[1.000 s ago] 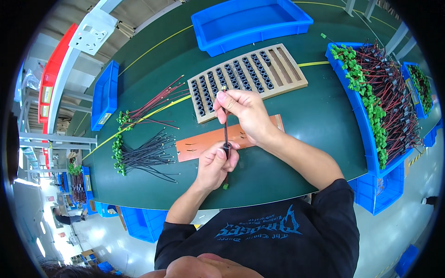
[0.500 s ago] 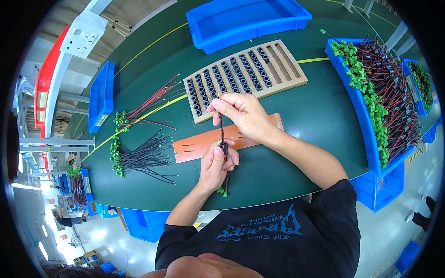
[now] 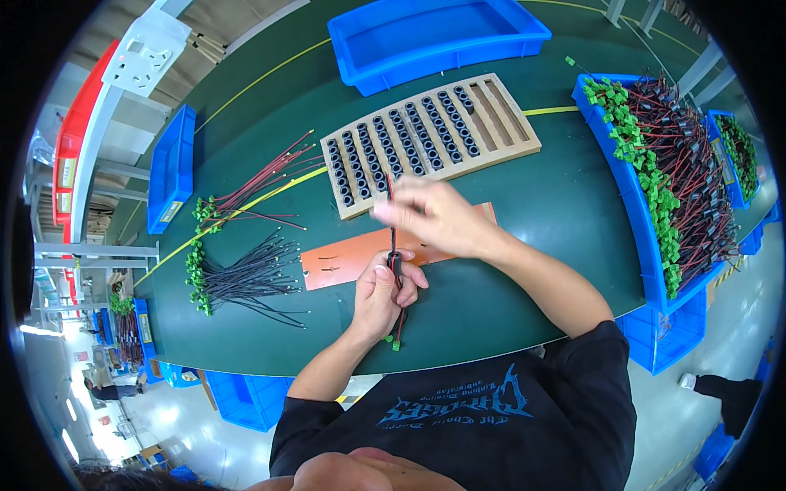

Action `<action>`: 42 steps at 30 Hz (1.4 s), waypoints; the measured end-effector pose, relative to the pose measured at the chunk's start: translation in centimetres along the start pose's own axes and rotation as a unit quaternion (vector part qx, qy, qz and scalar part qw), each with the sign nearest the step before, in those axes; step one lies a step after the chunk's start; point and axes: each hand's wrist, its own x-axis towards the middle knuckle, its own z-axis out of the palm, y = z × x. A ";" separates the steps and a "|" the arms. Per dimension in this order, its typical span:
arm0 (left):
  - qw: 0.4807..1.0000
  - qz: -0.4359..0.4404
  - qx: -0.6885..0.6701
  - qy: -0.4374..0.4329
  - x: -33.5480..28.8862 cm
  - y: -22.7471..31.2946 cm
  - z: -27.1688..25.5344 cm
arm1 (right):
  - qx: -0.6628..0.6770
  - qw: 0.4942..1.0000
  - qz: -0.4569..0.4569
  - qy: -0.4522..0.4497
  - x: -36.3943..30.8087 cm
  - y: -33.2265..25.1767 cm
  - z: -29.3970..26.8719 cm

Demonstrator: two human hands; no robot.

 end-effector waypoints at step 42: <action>0.745 0.244 0.572 -0.242 0.1 0.9 0.0 | -0.327 0.927 0.053 0.177 -0.9 4.9 -13.2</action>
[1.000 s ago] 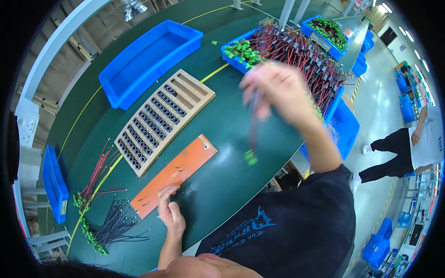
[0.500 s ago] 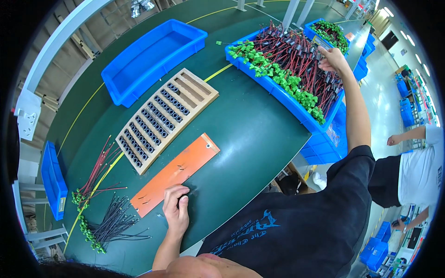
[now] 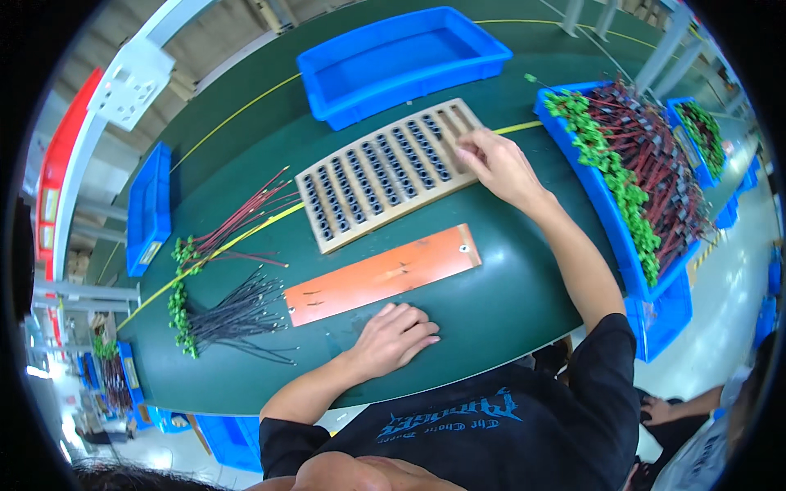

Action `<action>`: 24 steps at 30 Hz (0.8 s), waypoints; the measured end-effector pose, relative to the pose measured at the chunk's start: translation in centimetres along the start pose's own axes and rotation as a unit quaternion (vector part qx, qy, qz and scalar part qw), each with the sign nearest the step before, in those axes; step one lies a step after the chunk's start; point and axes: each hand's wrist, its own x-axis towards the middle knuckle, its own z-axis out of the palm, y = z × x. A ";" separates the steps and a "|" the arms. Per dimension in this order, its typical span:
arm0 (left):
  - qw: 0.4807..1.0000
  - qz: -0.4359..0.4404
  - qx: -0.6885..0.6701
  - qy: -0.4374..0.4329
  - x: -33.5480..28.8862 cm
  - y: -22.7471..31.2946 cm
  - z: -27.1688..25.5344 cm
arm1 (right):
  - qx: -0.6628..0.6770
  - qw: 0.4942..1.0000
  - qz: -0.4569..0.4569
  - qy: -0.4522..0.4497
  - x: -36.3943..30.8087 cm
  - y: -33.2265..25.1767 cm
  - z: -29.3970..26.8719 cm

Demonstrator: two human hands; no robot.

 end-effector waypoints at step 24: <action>0.870 -0.090 0.476 -0.090 -8.5 -12.4 -18.9 | 0.032 0.990 0.047 0.128 4.6 3.1 6.4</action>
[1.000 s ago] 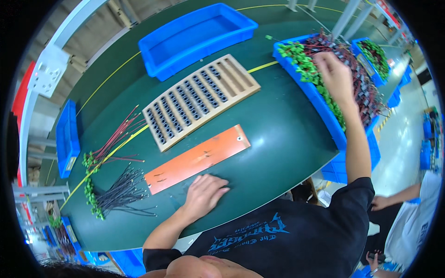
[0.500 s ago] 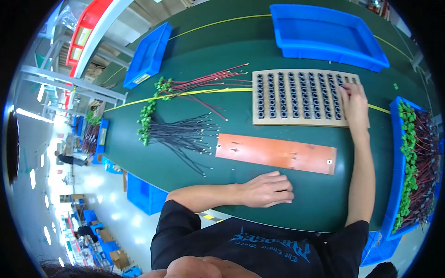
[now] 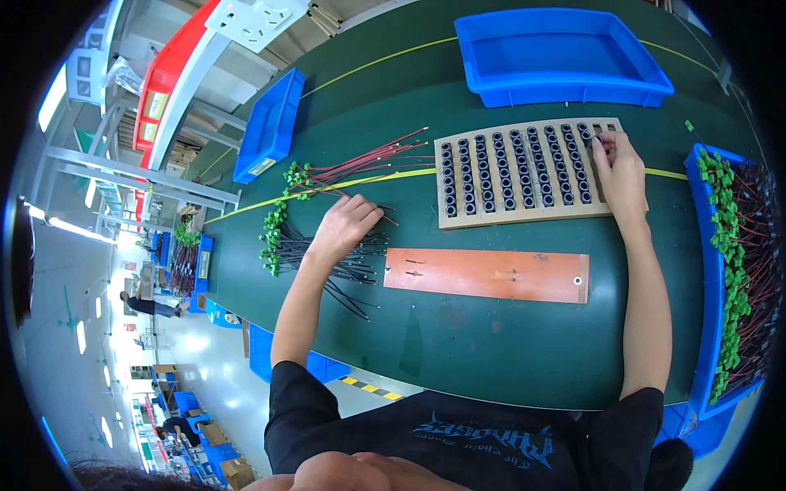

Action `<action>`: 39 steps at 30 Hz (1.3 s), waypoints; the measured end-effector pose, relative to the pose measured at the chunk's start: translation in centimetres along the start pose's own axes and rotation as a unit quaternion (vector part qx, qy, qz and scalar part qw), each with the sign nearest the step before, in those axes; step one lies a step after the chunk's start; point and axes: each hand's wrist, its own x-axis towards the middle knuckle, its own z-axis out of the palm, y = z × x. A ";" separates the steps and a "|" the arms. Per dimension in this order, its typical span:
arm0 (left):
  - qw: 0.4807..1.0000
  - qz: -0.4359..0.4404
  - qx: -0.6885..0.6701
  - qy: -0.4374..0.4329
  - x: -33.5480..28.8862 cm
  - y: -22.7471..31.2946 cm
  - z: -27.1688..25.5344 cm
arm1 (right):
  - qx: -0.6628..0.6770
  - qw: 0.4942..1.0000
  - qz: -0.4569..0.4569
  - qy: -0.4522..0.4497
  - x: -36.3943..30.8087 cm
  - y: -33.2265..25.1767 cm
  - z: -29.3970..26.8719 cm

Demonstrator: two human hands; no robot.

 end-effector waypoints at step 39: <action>0.944 -0.283 -0.171 0.012 -11.1 -0.4 -1.9 | -0.033 0.999 -0.021 0.003 -0.1 0.9 0.3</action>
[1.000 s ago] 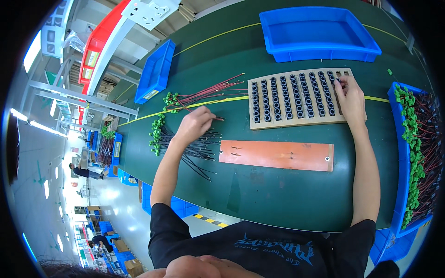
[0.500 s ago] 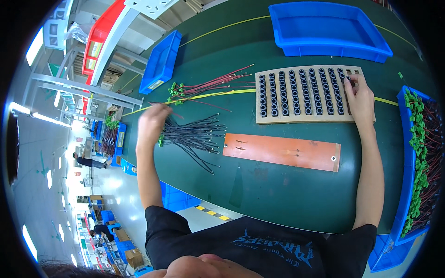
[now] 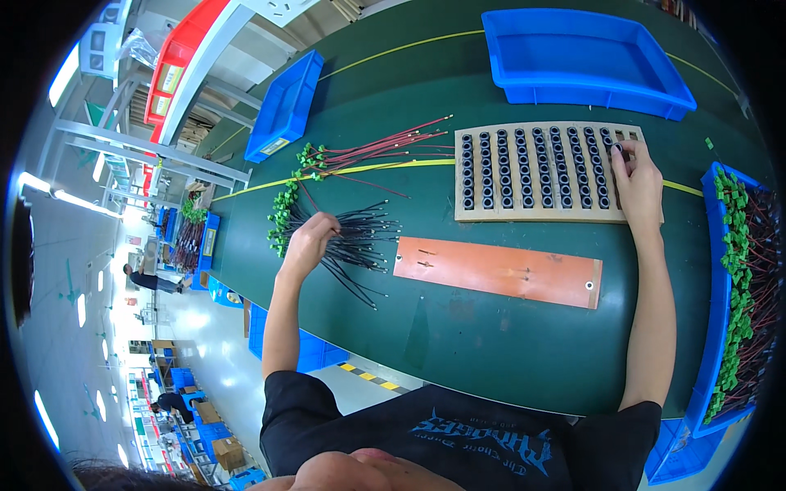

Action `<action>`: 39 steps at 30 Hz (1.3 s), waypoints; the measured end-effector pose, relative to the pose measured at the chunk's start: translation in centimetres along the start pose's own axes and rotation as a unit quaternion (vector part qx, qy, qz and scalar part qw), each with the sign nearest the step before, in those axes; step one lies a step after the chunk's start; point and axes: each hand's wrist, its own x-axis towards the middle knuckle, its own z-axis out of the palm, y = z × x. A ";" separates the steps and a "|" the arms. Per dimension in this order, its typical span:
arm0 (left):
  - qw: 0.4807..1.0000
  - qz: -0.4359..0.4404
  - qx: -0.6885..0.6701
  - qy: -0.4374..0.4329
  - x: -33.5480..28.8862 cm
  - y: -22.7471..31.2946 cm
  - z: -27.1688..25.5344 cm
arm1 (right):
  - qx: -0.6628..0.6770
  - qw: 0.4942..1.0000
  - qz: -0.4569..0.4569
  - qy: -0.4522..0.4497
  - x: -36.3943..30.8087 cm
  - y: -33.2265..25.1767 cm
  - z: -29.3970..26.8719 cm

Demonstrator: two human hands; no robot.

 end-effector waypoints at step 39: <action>0.882 0.074 -0.437 -0.163 6.6 25.7 4.0 | 0.517 0.819 -0.086 -0.232 -15.2 -15.3 -2.4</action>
